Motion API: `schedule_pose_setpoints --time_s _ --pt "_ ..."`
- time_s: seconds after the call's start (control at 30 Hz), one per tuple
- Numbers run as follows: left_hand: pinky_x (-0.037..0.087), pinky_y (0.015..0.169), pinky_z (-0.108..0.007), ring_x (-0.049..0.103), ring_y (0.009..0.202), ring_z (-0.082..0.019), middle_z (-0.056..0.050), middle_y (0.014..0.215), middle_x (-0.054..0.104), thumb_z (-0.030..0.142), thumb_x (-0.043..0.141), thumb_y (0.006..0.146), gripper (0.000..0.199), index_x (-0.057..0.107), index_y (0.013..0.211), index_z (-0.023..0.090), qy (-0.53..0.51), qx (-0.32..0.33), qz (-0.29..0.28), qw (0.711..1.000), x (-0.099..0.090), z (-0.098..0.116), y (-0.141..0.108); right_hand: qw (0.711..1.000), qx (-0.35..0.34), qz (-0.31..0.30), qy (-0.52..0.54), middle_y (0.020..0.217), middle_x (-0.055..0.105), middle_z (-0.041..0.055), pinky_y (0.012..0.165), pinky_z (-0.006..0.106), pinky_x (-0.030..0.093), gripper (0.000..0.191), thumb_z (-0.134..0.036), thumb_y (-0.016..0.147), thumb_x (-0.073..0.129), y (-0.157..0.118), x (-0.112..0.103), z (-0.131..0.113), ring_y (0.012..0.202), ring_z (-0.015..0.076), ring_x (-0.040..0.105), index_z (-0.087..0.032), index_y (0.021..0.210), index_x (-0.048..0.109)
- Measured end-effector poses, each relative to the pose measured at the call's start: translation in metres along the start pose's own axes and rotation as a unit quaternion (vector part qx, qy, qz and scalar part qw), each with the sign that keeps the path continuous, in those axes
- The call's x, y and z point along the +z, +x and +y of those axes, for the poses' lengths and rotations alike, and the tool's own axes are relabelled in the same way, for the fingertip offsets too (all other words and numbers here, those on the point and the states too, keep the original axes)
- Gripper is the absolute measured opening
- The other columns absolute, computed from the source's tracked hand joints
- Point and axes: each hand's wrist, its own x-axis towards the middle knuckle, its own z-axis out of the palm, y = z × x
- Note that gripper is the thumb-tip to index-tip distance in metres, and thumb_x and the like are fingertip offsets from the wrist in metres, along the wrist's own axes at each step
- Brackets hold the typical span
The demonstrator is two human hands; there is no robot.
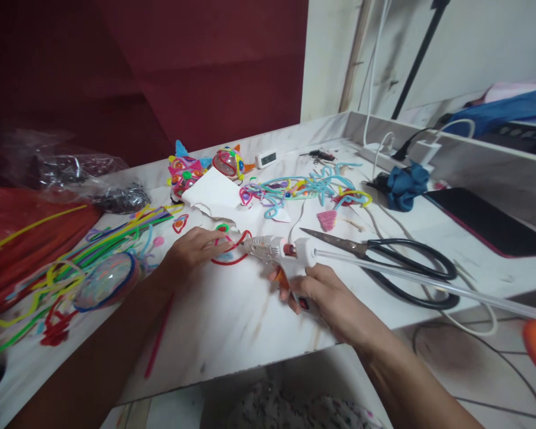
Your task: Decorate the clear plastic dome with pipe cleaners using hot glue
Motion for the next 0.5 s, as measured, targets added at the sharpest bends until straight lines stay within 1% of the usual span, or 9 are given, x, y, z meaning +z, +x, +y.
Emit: schedule_pose_setpoints --time_s 0.07,0.13,0.2,0.27,0.37,0.43,0.5 --pt "0.062 0.096 -0.034 0.074 0.11 -0.021 -0.01 0.128 0.083 0.009 0.056 0.111 0.037 0.078 0.136 0.024 -0.001 0.006 0.007 1.0 0.002 0.0 0.0 0.999 -0.022 0.018 -0.041 0.076 0.072 0.009 0.072 0.042 0.049 0.025 -0.048 0.071 0.07 -0.002 -0.007 0.002 0.075 0.0277 0.062 -0.024 0.064 0.073" --pt "0.061 0.096 -0.033 0.074 0.11 -0.021 -0.009 0.127 0.084 0.007 0.055 0.111 0.037 0.08 0.132 0.024 0.007 0.009 0.023 1.0 0.006 -0.001 -0.001 0.993 -0.041 0.05 -0.097 0.077 0.072 0.0082 0.073 0.043 0.049 0.027 -0.049 0.075 0.072 -0.003 -0.016 0.005 0.079 0.0296 0.064 -0.024 0.068 0.074" --pt "0.061 0.094 -0.034 0.074 0.106 -0.021 -0.01 0.125 0.084 0.008 0.051 0.112 0.038 0.082 0.128 0.024 0.015 0.01 0.043 0.999 0.01 -0.001 -0.002 0.983 -0.071 0.077 -0.152 0.083 0.075 0.0082 0.075 0.043 0.05 0.026 -0.049 0.081 0.072 -0.003 -0.025 0.007 0.084 0.0309 0.066 -0.024 0.076 0.076" --pt "0.061 0.093 -0.035 0.073 0.106 -0.022 -0.012 0.125 0.084 0.011 0.049 0.114 0.04 0.083 0.129 0.023 0.012 0.007 0.04 0.999 0.011 -0.003 -0.003 0.969 -0.121 0.084 -0.198 0.094 0.079 0.0086 0.08 0.043 0.053 0.025 -0.048 0.087 0.072 -0.001 -0.031 0.008 0.091 0.0319 0.068 -0.024 0.089 0.079" --pt "0.061 0.094 -0.037 0.074 0.109 -0.024 -0.014 0.128 0.083 0.011 0.05 0.112 0.04 0.083 0.133 0.022 -0.004 0.01 0.005 1.0 0.01 -0.004 -0.001 0.941 -0.192 0.069 -0.271 0.107 0.081 0.0094 0.088 0.043 0.056 0.029 -0.044 0.091 0.072 0.005 -0.034 0.005 0.1 0.0325 0.071 -0.024 0.11 0.081" --pt "0.061 0.093 -0.037 0.074 0.107 -0.023 -0.014 0.129 0.083 0.011 0.052 0.111 0.04 0.083 0.133 0.023 -0.008 0.013 0.005 1.0 0.008 -0.005 0.0 0.916 -0.211 0.056 -0.336 0.113 0.08 0.0108 0.091 0.043 0.057 0.032 -0.035 0.091 0.071 0.01 -0.034 0.003 0.103 0.0319 0.072 -0.023 0.119 0.081" --pt "0.061 0.091 -0.036 0.074 0.104 -0.023 -0.013 0.128 0.083 0.01 0.052 0.111 0.039 0.084 0.131 0.022 -0.006 0.014 0.02 1.0 0.007 -0.004 0.002 0.889 -0.209 0.049 -0.405 0.118 0.078 0.0131 0.094 0.043 0.058 0.035 -0.024 0.09 0.069 0.016 -0.033 0.004 0.105 0.0315 0.073 -0.021 0.124 0.079"
